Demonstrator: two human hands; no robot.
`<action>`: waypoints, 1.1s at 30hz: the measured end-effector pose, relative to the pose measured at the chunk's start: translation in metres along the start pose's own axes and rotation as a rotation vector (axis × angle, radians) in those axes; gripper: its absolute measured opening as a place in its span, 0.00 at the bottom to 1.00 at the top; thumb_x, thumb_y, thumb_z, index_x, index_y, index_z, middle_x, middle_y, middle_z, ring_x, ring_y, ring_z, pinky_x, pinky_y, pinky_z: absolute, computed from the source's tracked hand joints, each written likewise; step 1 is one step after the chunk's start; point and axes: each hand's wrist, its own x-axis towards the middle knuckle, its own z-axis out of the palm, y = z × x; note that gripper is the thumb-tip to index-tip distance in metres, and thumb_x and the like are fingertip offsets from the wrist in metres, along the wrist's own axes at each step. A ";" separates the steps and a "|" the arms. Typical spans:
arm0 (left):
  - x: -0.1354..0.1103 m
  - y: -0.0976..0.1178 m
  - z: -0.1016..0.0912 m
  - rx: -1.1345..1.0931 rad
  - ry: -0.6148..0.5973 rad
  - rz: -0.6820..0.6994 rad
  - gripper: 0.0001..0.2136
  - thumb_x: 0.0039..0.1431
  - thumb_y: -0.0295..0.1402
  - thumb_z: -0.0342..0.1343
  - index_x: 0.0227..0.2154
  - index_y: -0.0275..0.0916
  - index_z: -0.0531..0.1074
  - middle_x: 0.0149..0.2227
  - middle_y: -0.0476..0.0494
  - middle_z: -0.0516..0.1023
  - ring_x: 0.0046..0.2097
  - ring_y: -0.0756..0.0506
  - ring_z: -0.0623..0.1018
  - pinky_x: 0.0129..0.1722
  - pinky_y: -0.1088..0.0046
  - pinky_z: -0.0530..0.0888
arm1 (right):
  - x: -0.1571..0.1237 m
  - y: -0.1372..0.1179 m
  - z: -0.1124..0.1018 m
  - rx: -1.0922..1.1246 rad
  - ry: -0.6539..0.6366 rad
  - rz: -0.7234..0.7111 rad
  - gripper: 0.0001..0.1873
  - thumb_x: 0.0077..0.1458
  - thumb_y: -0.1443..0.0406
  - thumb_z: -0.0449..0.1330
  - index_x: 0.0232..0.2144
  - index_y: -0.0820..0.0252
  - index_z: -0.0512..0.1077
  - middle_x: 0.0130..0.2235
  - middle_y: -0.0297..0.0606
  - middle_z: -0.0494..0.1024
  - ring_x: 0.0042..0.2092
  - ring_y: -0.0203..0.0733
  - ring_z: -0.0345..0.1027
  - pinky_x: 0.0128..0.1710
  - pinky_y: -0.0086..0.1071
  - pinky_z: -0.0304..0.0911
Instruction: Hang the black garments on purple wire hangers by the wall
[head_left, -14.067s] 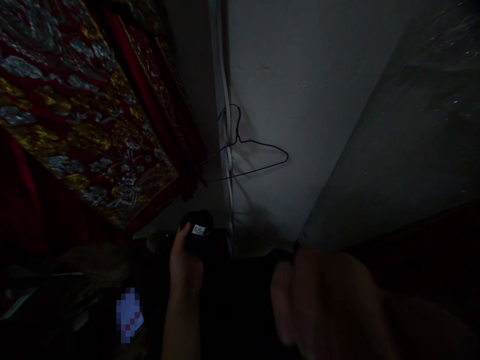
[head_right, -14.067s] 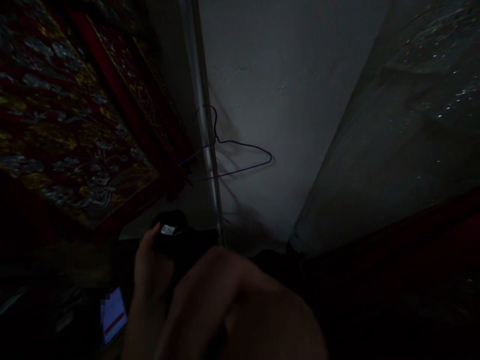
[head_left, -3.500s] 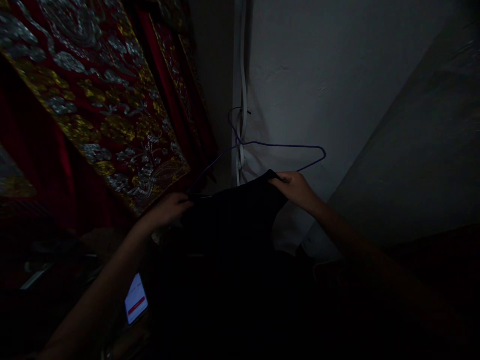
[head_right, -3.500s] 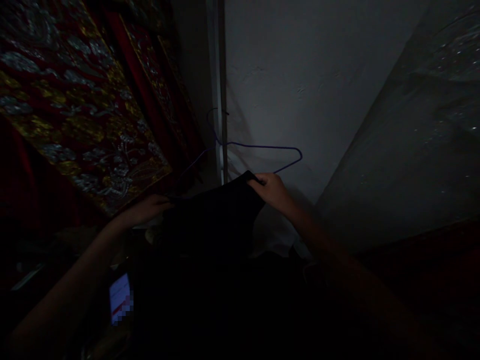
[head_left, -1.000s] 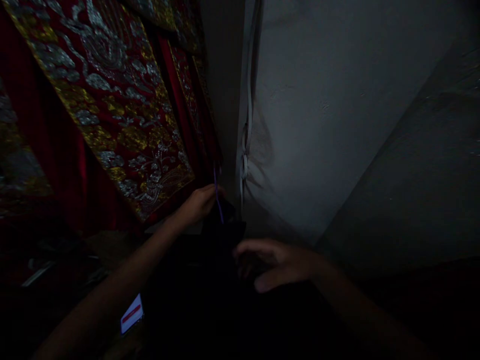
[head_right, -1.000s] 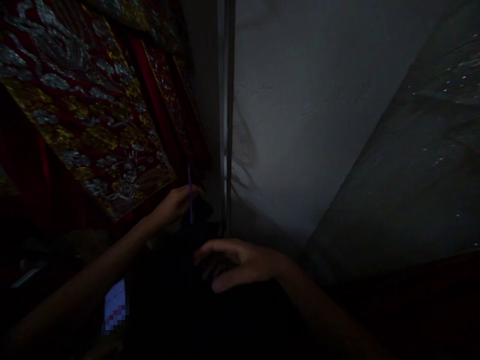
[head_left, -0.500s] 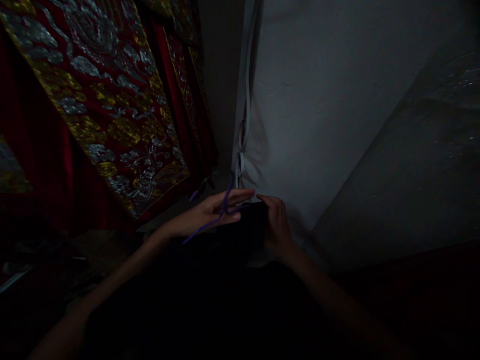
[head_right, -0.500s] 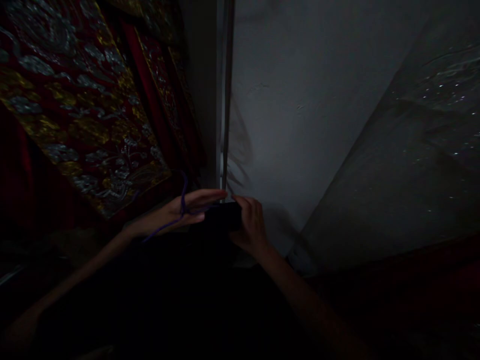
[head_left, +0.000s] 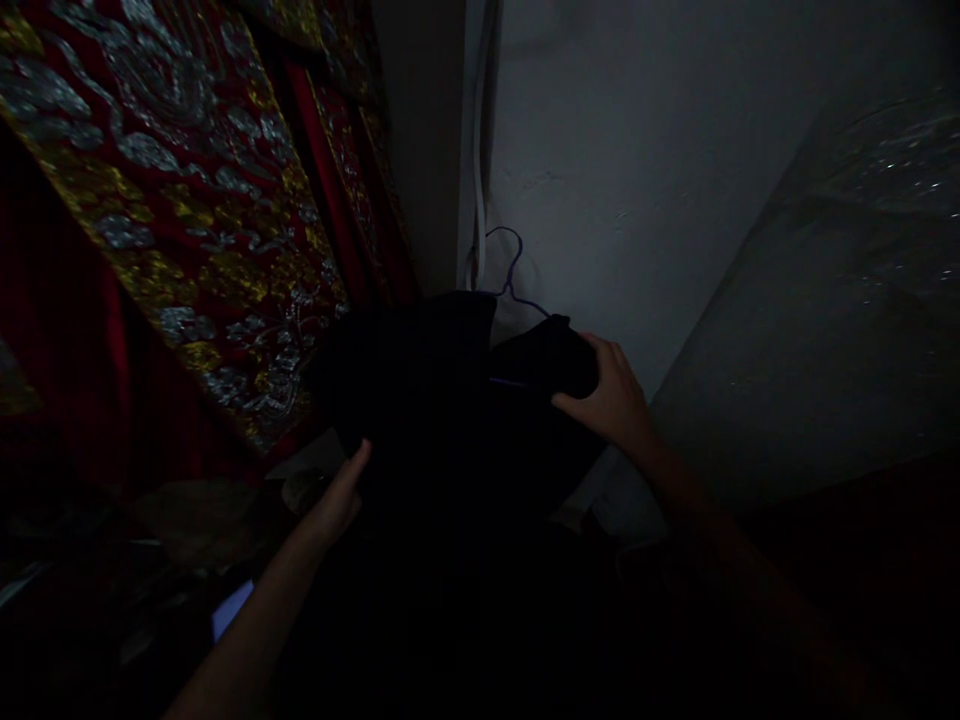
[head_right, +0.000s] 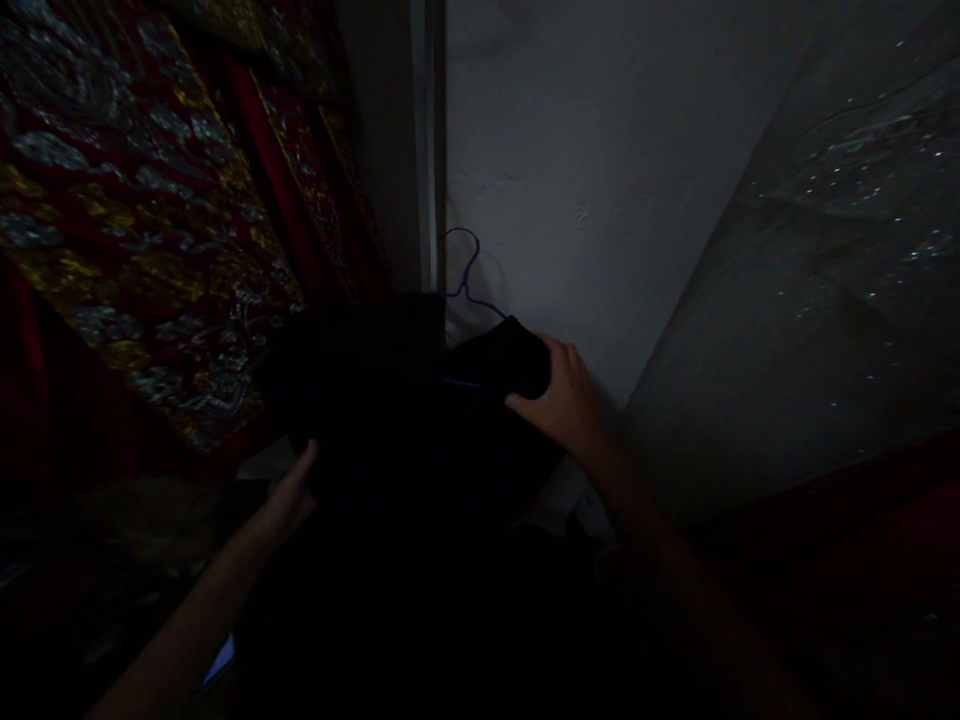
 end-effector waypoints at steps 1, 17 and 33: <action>-0.001 -0.002 0.005 0.028 0.051 0.043 0.27 0.53 0.47 0.68 0.53 0.41 0.74 0.57 0.37 0.78 0.64 0.36 0.71 0.65 0.56 0.66 | 0.001 -0.003 -0.002 -0.005 -0.009 -0.012 0.46 0.40 0.60 0.68 0.62 0.61 0.61 0.57 0.52 0.69 0.58 0.62 0.65 0.59 0.53 0.63; -0.046 -0.067 0.026 -0.173 0.258 -0.015 0.26 0.54 0.28 0.68 0.55 0.41 0.70 0.55 0.38 0.79 0.59 0.37 0.76 0.60 0.56 0.74 | -0.077 -0.092 0.042 0.596 0.318 0.395 0.12 0.58 0.55 0.60 0.35 0.57 0.69 0.33 0.36 0.72 0.36 0.42 0.68 0.38 0.35 0.65; -0.067 -0.070 0.028 -0.146 0.264 -0.053 0.29 0.52 0.27 0.69 0.57 0.43 0.68 0.52 0.38 0.81 0.57 0.36 0.79 0.59 0.54 0.74 | -0.142 -0.092 0.094 0.873 -0.294 0.687 0.22 0.59 0.46 0.55 0.28 0.57 0.66 0.22 0.29 0.67 0.24 0.36 0.60 0.26 0.29 0.54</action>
